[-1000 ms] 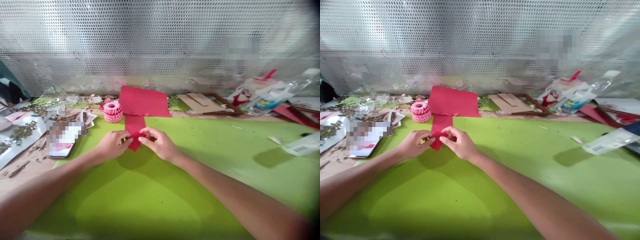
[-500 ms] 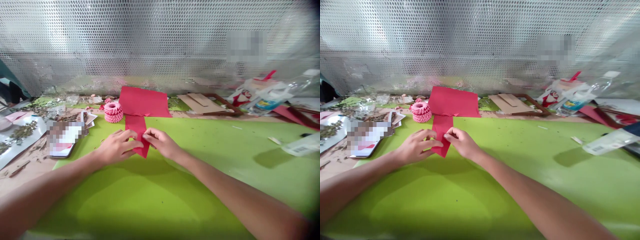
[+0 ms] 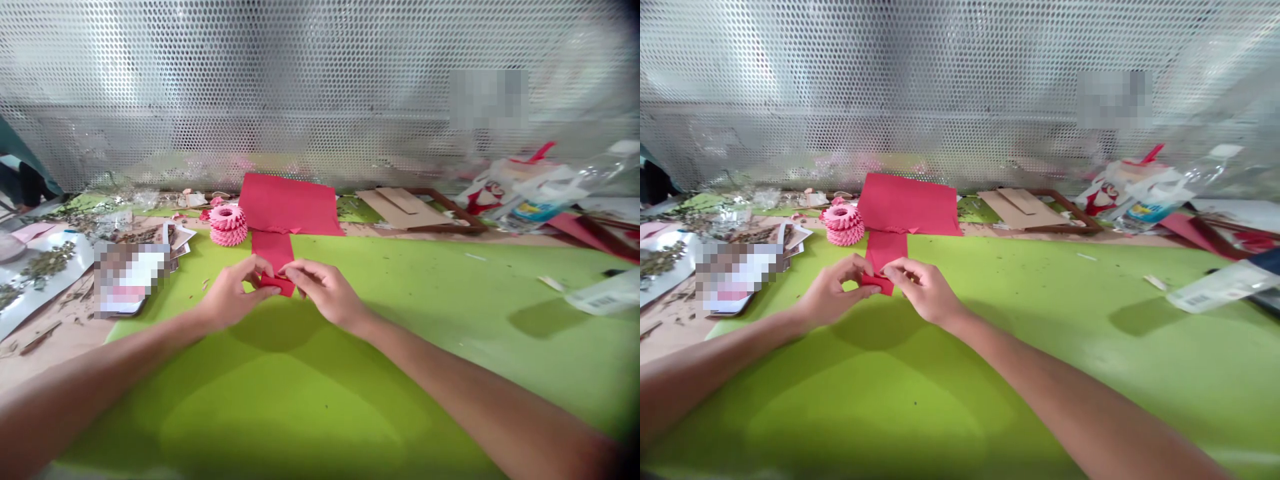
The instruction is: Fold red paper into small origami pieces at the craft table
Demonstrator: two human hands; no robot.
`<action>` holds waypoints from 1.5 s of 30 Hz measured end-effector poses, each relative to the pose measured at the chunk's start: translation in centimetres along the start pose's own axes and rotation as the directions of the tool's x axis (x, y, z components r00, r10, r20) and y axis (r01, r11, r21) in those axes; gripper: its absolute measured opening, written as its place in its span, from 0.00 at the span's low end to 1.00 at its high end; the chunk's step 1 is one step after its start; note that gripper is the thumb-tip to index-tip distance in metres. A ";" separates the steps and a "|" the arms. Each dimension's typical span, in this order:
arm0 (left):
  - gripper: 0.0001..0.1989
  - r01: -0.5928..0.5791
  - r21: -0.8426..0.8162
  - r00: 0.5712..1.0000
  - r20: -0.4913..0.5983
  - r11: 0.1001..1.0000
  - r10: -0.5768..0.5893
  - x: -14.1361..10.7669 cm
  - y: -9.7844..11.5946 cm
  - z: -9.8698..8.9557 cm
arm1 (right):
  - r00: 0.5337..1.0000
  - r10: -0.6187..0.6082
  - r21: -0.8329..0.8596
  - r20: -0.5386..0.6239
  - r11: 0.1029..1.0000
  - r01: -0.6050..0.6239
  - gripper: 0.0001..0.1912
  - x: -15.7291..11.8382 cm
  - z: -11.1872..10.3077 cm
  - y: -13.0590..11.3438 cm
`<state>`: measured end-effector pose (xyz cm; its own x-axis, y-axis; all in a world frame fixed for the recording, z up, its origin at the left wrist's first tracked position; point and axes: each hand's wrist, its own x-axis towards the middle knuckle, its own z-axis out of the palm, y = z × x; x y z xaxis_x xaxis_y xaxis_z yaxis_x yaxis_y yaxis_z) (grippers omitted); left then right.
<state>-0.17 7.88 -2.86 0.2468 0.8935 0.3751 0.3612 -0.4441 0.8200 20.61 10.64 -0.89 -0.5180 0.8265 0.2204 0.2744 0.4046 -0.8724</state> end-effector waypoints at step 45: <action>0.33 -0.244 0.506 0.960 0.247 0.828 0.132 -0.3 1.1 -1.5 | 0.992 0.122 -0.039 0.040 0.992 -0.120 0.18 0.5 0.7 0.9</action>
<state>-1.22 7.27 -1.40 0.5067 0.7826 0.3618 0.6933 -0.6193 0.3685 20.02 11.09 -1.86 -0.5126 0.8533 0.0951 0.3658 0.3172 -0.8750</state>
